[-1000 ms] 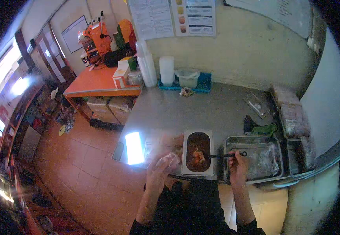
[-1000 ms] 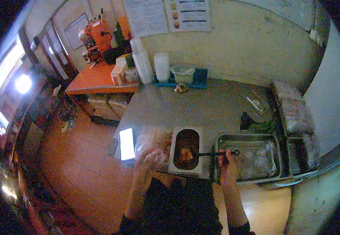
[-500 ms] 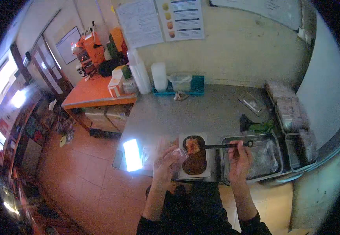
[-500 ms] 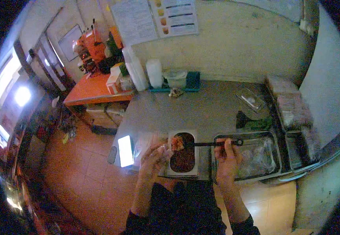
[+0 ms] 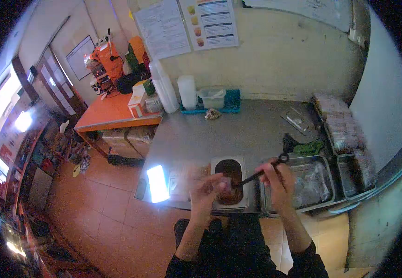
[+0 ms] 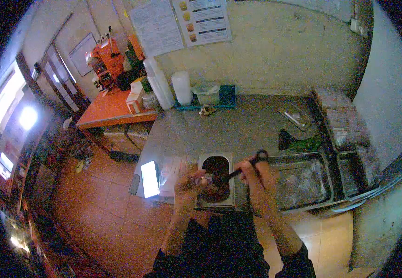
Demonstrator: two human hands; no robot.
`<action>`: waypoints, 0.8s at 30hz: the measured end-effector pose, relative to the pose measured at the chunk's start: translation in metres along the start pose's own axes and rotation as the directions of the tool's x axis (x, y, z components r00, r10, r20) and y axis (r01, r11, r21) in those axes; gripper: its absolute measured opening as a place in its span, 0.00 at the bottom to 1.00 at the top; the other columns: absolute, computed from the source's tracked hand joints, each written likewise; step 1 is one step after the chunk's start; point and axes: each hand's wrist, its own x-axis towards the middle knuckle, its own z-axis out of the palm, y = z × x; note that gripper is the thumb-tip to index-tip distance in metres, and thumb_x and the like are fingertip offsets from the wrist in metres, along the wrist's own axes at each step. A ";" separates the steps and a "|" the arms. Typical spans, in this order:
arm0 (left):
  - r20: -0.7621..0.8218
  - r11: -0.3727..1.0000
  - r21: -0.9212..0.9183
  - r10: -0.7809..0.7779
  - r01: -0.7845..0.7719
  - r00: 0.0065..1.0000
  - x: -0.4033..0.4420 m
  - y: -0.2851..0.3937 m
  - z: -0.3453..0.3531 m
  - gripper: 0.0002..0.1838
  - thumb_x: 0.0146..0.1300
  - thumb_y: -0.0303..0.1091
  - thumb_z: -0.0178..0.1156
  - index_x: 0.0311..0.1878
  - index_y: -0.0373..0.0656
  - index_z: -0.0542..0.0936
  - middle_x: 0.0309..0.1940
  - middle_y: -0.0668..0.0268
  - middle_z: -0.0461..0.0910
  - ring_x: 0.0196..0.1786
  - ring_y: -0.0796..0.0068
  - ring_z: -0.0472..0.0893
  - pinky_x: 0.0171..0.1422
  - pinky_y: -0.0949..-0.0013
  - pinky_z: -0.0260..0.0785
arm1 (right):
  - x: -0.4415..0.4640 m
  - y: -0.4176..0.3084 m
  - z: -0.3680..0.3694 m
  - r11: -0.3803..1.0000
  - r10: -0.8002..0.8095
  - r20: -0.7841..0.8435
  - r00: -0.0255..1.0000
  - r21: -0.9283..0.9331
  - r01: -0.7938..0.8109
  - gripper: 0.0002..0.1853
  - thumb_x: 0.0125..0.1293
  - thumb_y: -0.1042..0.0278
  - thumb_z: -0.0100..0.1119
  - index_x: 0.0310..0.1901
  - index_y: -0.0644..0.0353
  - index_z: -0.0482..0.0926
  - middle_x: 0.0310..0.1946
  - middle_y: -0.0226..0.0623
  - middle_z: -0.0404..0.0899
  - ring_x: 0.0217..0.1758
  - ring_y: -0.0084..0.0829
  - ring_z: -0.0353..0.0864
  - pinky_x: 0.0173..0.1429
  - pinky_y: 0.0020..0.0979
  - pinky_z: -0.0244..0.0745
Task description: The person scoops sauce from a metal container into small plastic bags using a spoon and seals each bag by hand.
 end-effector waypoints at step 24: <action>0.062 0.878 -0.471 0.133 -0.088 0.989 -0.031 -0.013 0.001 0.22 0.60 0.37 0.60 0.56 0.40 0.71 0.43 0.67 0.79 0.46 0.79 0.76 0.48 0.73 0.70 | 0.022 -0.106 0.125 0.446 -0.194 0.955 0.226 -0.119 0.887 0.14 0.60 0.57 0.53 0.27 0.60 0.74 0.19 0.49 0.74 0.23 0.50 0.75 0.28 0.46 0.67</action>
